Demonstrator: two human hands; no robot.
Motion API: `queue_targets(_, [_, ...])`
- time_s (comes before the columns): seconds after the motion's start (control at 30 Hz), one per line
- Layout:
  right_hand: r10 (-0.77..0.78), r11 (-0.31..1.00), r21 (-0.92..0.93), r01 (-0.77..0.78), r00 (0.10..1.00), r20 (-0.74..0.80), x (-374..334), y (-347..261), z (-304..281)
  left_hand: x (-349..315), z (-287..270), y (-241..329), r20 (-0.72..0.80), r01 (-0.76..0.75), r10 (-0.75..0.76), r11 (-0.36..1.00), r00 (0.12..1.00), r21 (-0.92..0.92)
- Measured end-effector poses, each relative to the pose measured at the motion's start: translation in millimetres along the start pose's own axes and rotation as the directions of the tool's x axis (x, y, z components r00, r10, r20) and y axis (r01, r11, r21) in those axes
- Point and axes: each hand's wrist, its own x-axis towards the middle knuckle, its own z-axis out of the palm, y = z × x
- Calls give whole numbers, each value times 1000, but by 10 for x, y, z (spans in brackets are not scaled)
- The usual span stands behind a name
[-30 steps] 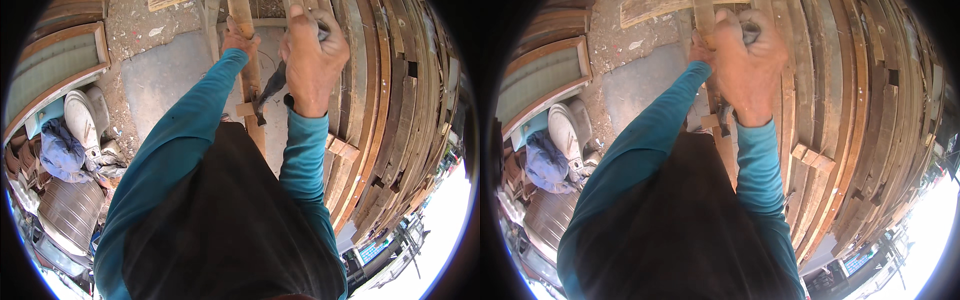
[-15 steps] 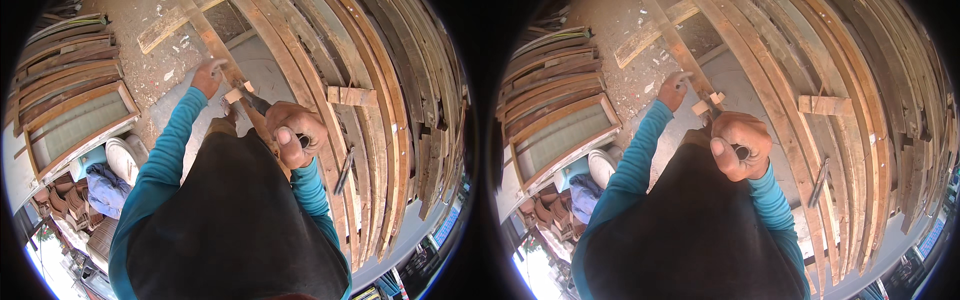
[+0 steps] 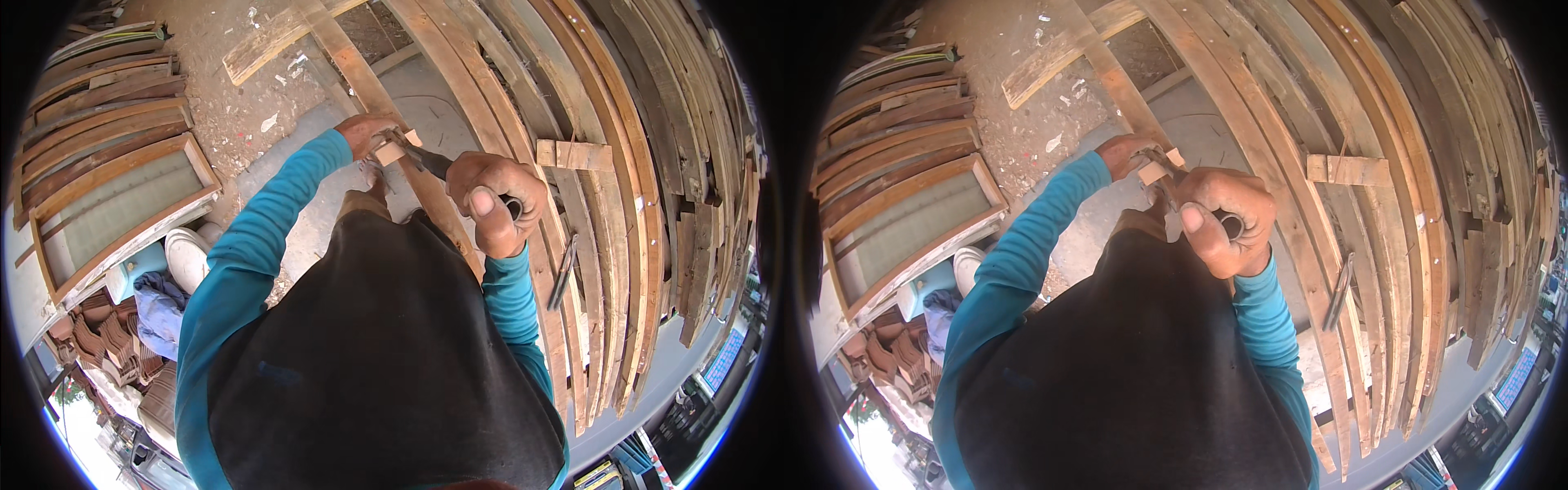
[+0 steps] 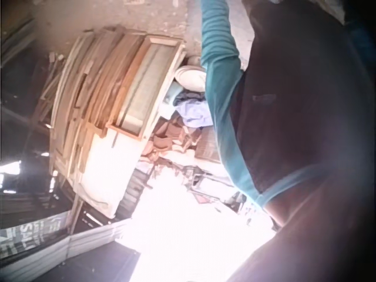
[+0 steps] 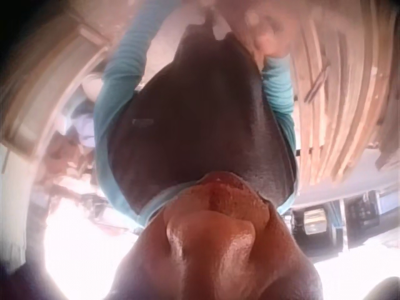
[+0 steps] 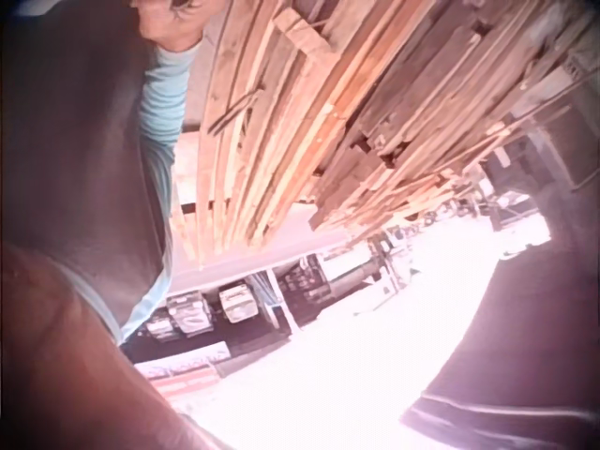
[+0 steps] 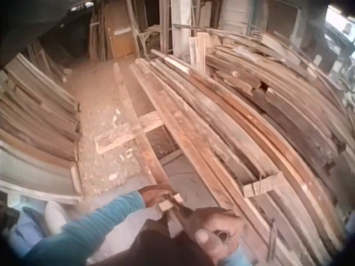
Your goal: The person removes nails from wooden planks using a hammer, placing a small wooden block under the hammer head for leverage and repositioning the planks by hand.
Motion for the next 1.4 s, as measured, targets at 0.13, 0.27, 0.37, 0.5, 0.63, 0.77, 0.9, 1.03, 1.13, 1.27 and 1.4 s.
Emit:
queue_targets(0.13, [20, 1000, 9, -19, 999, -33, 180, 66, 161, -132, 165, -311, -151, 20, -28, 998, 988, -60])
queue_targets(0.27, [36, 995, 96, -31, 998, -54, 271, 152, 287, -121, -61, -382, -84, 74, -85, 989, 993, -126])
queue_targets(0.37, [41, 995, 95, -35, 997, -58, 363, 168, 371, -173, -126, -342, -78, 152, -173, 963, 982, -221])
queue_targets(0.5, [40, 995, 90, -35, 997, -59, 478, 203, 434, -293, -84, -381, -73, 294, -341, 885, 937, -360])
queue_targets(0.63, [33, 997, 78, -30, 999, -30, 549, 217, 465, -357, 5, -393, -68, 271, -399, 730, 914, -628])
queue_targets(0.77, [34, 997, 76, -33, 999, -19, 577, 231, 469, -303, -60, -367, -19, 317, -423, 708, 906, -631])
queue_targets(0.9, [23, 995, 97, -20, 999, -36, 667, 278, 485, -274, -265, -531, -53, 350, -525, 636, 850, -687])
queue_targets(1.03, [-7, 996, 90, 17, 994, -111, 791, 346, 499, -370, -334, -460, -360, 369, -488, 861, 795, -351])
queue_targets(1.13, [9, 997, 82, 6, 983, -185, 798, 386, 556, -483, -102, -150, -119, 435, -508, 820, 853, -373])
queue_targets(1.27, [104, 993, -32, -116, 964, -245, 1363, 583, 710, -350, 215, -141, -37, 519, -531, 839, 846, -163])
queue_targets(1.4, [334, 928, -31, -371, 867, -369, 2021, 893, 580, -427, 313, -133, -163, 484, -501, 864, 850, -138])
